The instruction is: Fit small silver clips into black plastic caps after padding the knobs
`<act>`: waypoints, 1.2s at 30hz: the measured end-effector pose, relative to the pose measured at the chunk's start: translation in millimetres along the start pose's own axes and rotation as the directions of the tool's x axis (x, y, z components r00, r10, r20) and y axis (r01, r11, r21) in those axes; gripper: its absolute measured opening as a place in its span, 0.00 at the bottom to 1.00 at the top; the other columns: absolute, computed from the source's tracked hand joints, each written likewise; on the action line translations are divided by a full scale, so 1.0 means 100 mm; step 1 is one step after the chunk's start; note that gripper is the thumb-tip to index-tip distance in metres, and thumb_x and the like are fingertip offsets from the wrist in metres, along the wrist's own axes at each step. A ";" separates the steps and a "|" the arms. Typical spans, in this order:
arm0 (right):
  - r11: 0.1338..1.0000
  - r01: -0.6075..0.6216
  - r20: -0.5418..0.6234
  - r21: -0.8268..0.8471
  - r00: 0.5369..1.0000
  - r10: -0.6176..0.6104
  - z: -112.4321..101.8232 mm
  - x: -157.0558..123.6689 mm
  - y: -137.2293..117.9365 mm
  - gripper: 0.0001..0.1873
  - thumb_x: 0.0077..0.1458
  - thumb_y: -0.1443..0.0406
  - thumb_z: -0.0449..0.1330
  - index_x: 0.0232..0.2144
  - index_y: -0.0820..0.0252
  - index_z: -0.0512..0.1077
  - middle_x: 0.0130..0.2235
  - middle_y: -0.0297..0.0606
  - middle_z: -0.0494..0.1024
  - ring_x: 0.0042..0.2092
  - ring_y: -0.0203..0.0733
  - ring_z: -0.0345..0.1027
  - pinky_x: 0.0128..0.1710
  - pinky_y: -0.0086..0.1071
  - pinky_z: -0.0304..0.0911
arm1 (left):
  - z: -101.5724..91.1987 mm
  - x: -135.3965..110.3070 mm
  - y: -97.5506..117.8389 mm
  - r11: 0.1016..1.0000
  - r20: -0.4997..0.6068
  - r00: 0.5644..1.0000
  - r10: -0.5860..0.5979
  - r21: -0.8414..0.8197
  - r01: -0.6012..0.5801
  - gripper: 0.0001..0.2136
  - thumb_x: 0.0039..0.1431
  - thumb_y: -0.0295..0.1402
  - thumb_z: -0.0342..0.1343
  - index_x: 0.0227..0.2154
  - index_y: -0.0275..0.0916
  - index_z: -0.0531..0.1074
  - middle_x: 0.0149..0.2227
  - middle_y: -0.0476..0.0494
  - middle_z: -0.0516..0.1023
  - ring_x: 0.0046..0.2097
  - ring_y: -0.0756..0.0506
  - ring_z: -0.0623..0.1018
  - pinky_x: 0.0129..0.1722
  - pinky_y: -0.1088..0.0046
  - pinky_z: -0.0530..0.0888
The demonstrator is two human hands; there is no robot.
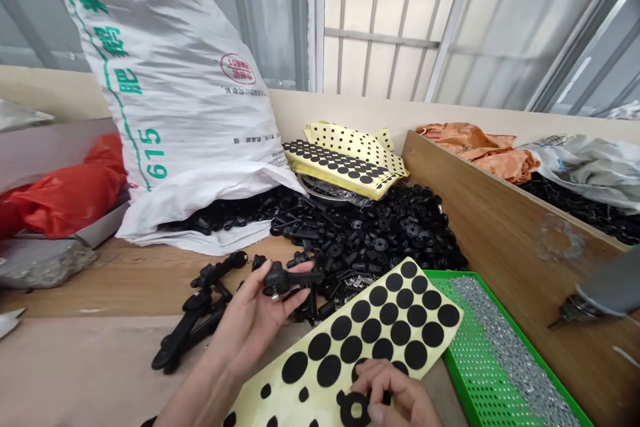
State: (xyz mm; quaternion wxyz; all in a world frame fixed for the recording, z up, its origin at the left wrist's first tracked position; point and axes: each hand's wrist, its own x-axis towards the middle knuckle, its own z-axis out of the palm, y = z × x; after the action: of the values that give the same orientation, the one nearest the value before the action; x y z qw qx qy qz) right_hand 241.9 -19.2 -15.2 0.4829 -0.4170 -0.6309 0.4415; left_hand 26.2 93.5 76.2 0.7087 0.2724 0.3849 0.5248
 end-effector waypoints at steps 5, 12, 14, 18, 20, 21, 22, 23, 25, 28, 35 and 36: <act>0.990 -0.051 -0.146 0.130 0.987 0.070 0.07 -0.03 -0.07 0.11 0.51 0.56 0.60 0.24 0.56 0.71 0.33 0.42 0.80 0.45 0.52 0.71 0.48 0.47 0.63 | -0.09 -0.20 -0.04 0.961 -0.092 0.994 -0.065 -0.274 0.037 0.10 0.51 0.30 0.51 0.36 0.34 0.70 0.48 0.30 0.76 0.53 0.37 0.73 0.48 0.63 0.75; 0.950 -0.187 -0.110 0.250 0.969 0.220 0.04 -0.02 -0.12 0.11 0.46 0.56 0.65 0.22 0.57 0.72 0.33 0.44 0.79 0.46 0.55 0.68 0.50 0.47 0.59 | -0.08 -0.37 -0.13 0.996 0.071 0.994 -0.080 0.040 0.077 0.28 0.44 0.21 0.58 0.51 0.39 0.63 0.48 0.37 0.77 0.54 0.39 0.72 0.55 0.63 0.68; 0.917 -0.226 -0.099 0.329 0.958 0.271 0.02 -0.03 -0.13 0.11 0.44 0.57 0.66 0.22 0.57 0.72 0.34 0.44 0.78 0.47 0.55 0.66 0.51 0.46 0.56 | -0.14 -0.41 -0.18 0.965 0.116 0.983 -0.139 0.238 0.109 0.25 0.50 0.27 0.58 0.53 0.42 0.62 0.49 0.39 0.76 0.53 0.39 0.73 0.52 0.62 0.70; 0.805 -0.258 -0.159 0.534 0.904 0.396 0.02 -0.06 -0.16 0.10 0.42 0.59 0.67 0.22 0.57 0.72 0.36 0.42 0.78 0.47 0.53 0.65 0.49 0.41 0.55 | -0.31 -0.48 -0.41 0.667 0.274 0.955 -0.114 0.734 -0.131 0.20 0.54 0.30 0.53 0.51 0.45 0.66 0.52 0.41 0.73 0.54 0.37 0.71 0.52 0.59 0.69; 0.746 -0.270 -0.147 0.609 0.886 0.440 0.02 -0.07 -0.18 0.09 0.42 0.61 0.67 0.22 0.58 0.71 0.38 0.41 0.77 0.46 0.50 0.66 0.47 0.38 0.56 | -0.33 -0.51 -0.55 0.299 0.355 0.934 -0.031 0.895 -0.331 0.19 0.54 0.26 0.50 0.49 0.45 0.69 0.49 0.41 0.75 0.53 0.36 0.71 0.50 0.57 0.69; 0.729 -0.272 -0.134 0.628 0.885 0.446 0.02 -0.07 -0.20 0.08 0.42 0.62 0.67 0.22 0.58 0.71 0.39 0.41 0.77 0.45 0.49 0.66 0.46 0.37 0.56 | -0.31 -0.52 -0.62 0.096 0.402 0.916 0.001 0.912 -0.400 0.20 0.54 0.23 0.47 0.48 0.45 0.70 0.47 0.40 0.77 0.52 0.35 0.71 0.48 0.55 0.68; 0.722 -0.268 -0.125 0.638 0.889 0.440 0.02 -0.06 -0.21 0.08 0.43 0.63 0.66 0.22 0.58 0.71 0.39 0.41 0.77 0.45 0.49 0.66 0.46 0.36 0.55 | -0.28 -0.52 -0.67 -0.082 0.446 0.895 0.011 0.892 -0.444 0.21 0.52 0.20 0.46 0.47 0.43 0.71 0.44 0.39 0.78 0.51 0.35 0.71 0.47 0.54 0.67; 0.724 -0.260 -0.122 0.639 0.895 0.428 0.02 -0.06 -0.22 0.07 0.44 0.63 0.66 0.23 0.58 0.71 0.38 0.40 0.77 0.45 0.48 0.65 0.46 0.36 0.55 | -0.23 -0.53 -0.71 -0.212 0.485 0.874 -0.002 0.854 -0.475 0.23 0.50 0.17 0.45 0.47 0.41 0.71 0.42 0.38 0.78 0.50 0.34 0.71 0.46 0.53 0.67; 0.742 -0.239 -0.124 0.627 0.909 0.397 0.01 -0.05 -0.24 0.06 0.46 0.64 0.65 0.23 0.58 0.71 0.37 0.39 0.76 0.43 0.46 0.65 0.45 0.35 0.55 | -0.14 -0.53 -0.73 -0.307 0.520 0.852 -0.057 0.803 -0.510 0.24 0.49 0.16 0.44 0.49 0.37 0.70 0.41 0.36 0.78 0.47 0.34 0.72 0.45 0.53 0.66; 0.768 -0.224 -0.124 0.600 0.922 0.366 0.02 -0.05 -0.26 0.06 0.47 0.64 0.64 0.23 0.58 0.70 0.38 0.38 0.75 0.41 0.44 0.64 0.42 0.33 0.55 | -0.04 -0.55 -0.66 -0.108 0.470 0.874 -0.125 0.869 -0.483 0.19 0.55 0.23 0.45 0.49 0.38 0.68 0.43 0.38 0.76 0.44 0.38 0.74 0.44 0.61 0.68; 0.788 -0.307 -0.063 0.535 0.915 0.399 0.09 -0.05 -0.33 0.06 0.44 0.65 0.64 0.22 0.58 0.70 0.39 0.38 0.74 0.41 0.44 0.62 0.39 0.31 0.55 | -0.05 -0.56 -0.56 0.292 0.246 0.934 -0.260 0.942 -0.167 0.13 0.56 0.35 0.48 0.43 0.41 0.71 0.31 0.49 0.76 0.36 0.44 0.74 0.33 0.72 0.67; 0.790 -0.315 -0.066 0.526 0.911 0.406 0.10 -0.04 -0.32 0.06 0.44 0.65 0.63 0.22 0.58 0.70 0.38 0.38 0.74 0.40 0.43 0.62 0.39 0.31 0.55 | -0.07 -0.55 -0.59 0.328 0.248 0.930 -0.272 0.932 -0.153 0.14 0.56 0.36 0.48 0.44 0.41 0.71 0.30 0.49 0.76 0.34 0.44 0.73 0.32 0.73 0.66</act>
State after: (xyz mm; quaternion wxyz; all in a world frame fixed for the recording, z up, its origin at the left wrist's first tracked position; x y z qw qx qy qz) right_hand 229.8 -33.0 13.2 0.5348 -0.4264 -0.3568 0.6363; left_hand 43.0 23.5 39.9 0.4954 0.7081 0.4892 0.1176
